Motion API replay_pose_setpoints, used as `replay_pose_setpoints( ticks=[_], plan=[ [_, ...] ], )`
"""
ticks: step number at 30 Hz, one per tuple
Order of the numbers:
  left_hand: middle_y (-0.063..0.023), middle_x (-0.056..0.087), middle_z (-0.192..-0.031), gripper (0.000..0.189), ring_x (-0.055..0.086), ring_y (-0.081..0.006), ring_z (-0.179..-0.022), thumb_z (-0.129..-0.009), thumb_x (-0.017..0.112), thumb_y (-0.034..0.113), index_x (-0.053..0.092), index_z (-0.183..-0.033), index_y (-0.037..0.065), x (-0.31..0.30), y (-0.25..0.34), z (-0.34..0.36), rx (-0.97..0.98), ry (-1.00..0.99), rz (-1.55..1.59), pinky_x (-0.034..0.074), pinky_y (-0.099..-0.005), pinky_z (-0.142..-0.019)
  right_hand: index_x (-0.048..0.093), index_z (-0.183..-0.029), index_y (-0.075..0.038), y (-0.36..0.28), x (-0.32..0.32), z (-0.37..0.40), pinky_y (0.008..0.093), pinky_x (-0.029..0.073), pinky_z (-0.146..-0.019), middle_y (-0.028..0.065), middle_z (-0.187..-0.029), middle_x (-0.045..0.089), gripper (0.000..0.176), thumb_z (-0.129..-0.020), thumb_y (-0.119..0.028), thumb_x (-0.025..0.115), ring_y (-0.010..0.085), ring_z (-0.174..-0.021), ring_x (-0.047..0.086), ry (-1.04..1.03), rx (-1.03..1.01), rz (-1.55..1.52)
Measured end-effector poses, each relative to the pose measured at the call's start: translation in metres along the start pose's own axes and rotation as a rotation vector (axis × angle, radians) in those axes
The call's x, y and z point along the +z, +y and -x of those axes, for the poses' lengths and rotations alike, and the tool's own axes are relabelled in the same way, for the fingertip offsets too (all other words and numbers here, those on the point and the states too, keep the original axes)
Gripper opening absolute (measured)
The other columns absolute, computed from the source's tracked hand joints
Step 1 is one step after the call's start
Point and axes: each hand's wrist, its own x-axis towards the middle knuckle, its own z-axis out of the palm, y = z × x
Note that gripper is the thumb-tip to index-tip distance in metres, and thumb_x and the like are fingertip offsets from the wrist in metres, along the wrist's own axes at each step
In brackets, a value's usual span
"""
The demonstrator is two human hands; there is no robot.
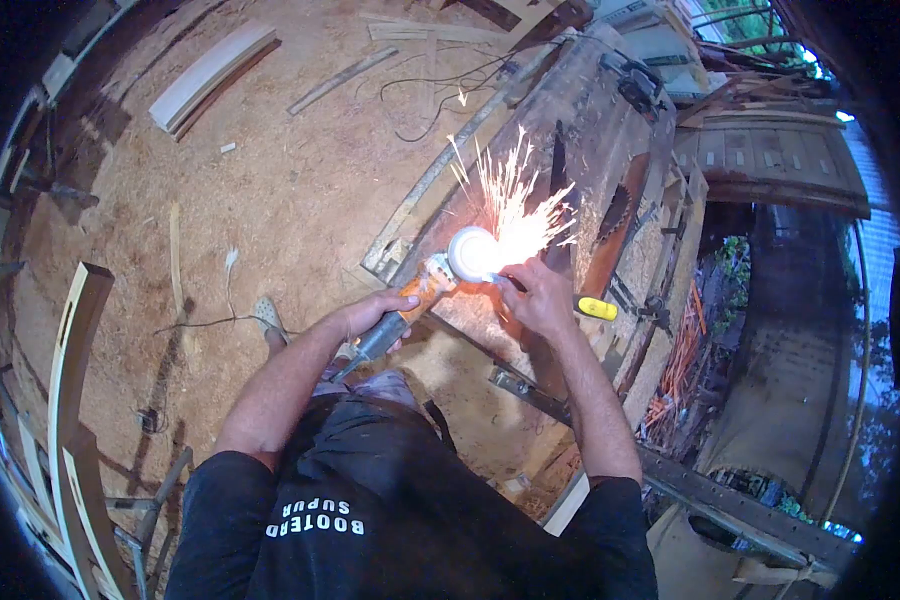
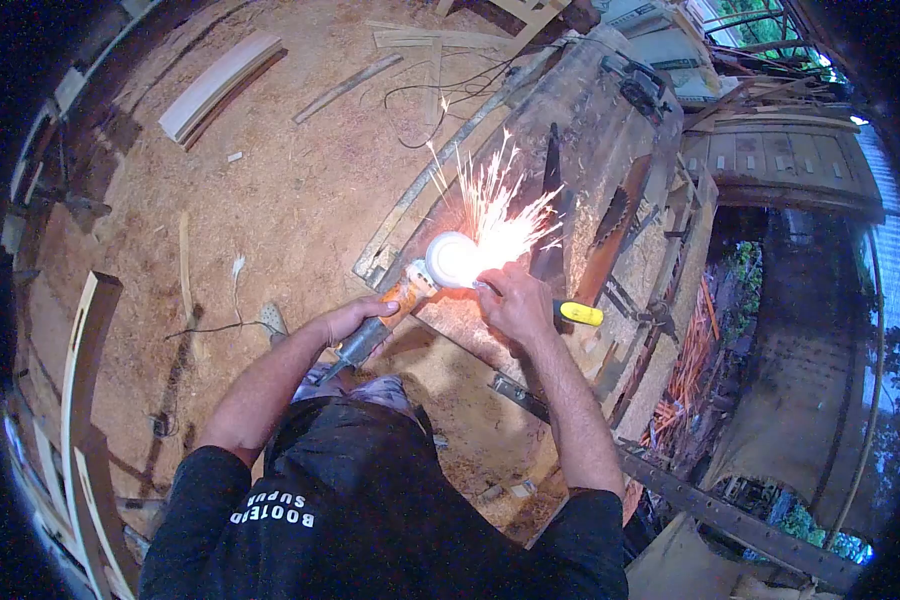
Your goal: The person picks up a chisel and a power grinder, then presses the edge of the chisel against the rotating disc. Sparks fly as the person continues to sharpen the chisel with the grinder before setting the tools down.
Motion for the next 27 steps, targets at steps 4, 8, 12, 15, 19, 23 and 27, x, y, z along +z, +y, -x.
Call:
replay_pose_setpoints(
  ticks=[4,8,12,15,19,23,27],
  plan=[
    [-0.0129,0.065,-0.091,0.063,0.068,-0.0215,-0.063,-0.095,0.066,0.052,0.045,-0.135,0.009,0.0001,0.0005,0.0008,0.001,-0.014,0.014,0.059,-0.0360,-0.055,0.075,-0.099,-0.018,-0.0003,-0.0012,-0.0008,0.0429,0.057,-0.067,0.0080,-0.086,0.066,0.015,-0.086,-0.026,0.075,0.0295,-0.078,0.070,-0.008,0.014,0.002],
    [-0.0139,0.065,-0.093,0.064,0.068,-0.0216,-0.064,-0.095,0.066,0.052,0.045,-0.137,0.009,-0.0005,0.0001,0.0015,-0.001,-0.015,0.011,0.059,-0.0362,-0.055,0.075,-0.099,-0.018,0.0037,0.0004,-0.0046,0.0429,0.057,-0.067,0.0078,-0.086,0.066,0.016,-0.086,-0.027,0.076,0.0295,-0.079,0.070,0.016,0.020,-0.026],
    [-0.0143,0.065,-0.093,0.063,0.067,-0.0217,-0.064,-0.096,0.064,0.053,0.045,-0.136,0.008,-0.0001,0.0019,0.0034,-0.013,-0.021,0.005,0.058,-0.0364,-0.055,0.075,-0.099,-0.017,0.0037,-0.0004,-0.0079,0.0432,0.057,-0.068,0.0073,-0.087,0.067,0.017,-0.086,-0.029,0.077,0.0294,-0.080,0.071,0.023,0.024,-0.023],
    [-0.0142,0.066,-0.092,0.061,0.067,-0.0216,-0.063,-0.096,0.064,0.053,0.046,-0.135,0.008,0.0013,0.0027,0.0044,-0.005,-0.017,-0.006,0.058,-0.0364,-0.055,0.075,-0.099,-0.018,0.0029,-0.0017,-0.0088,0.0430,0.057,-0.068,0.0070,-0.087,0.067,0.018,-0.086,-0.030,0.077,0.0292,-0.079,0.071,0.027,0.017,-0.015],
    [-0.0132,0.066,-0.091,0.061,0.068,-0.0214,-0.064,-0.096,0.063,0.053,0.047,-0.133,0.008,0.0011,0.0017,0.0032,-0.001,-0.018,-0.007,0.058,-0.0363,-0.055,0.075,-0.100,-0.019,0.0027,0.0000,-0.0089,0.0430,0.057,-0.068,0.0069,-0.086,0.066,0.017,-0.086,-0.029,0.077,0.0289,-0.080,0.071,-0.004,0.035,-0.016],
    [-0.0086,0.066,-0.084,0.055,0.069,-0.0186,-0.065,-0.098,0.062,0.055,0.052,-0.120,0.006,0.0064,0.0051,0.0084,0.033,0.009,-0.022,0.058,-0.0325,-0.055,0.075,-0.100,-0.019,-0.0001,-0.0022,-0.0068,0.0434,0.057,-0.069,0.0071,-0.086,0.066,0.017,-0.086,-0.029,0.076,0.0292,-0.080,0.071,-0.029,0.044,-0.009],
    [-0.0098,0.066,-0.085,0.056,0.068,-0.0195,-0.063,-0.096,0.063,0.056,0.051,-0.121,0.007,0.0047,0.0038,0.0058,0.027,-0.001,-0.015,0.058,-0.0334,-0.055,0.075,-0.099,-0.018,0.0006,-0.0007,-0.0039,0.0436,0.057,-0.069,0.0076,-0.086,0.066,0.017,-0.086,-0.028,0.075,0.0298,-0.080,0.070,-0.020,0.039,-0.015]
  ],
)
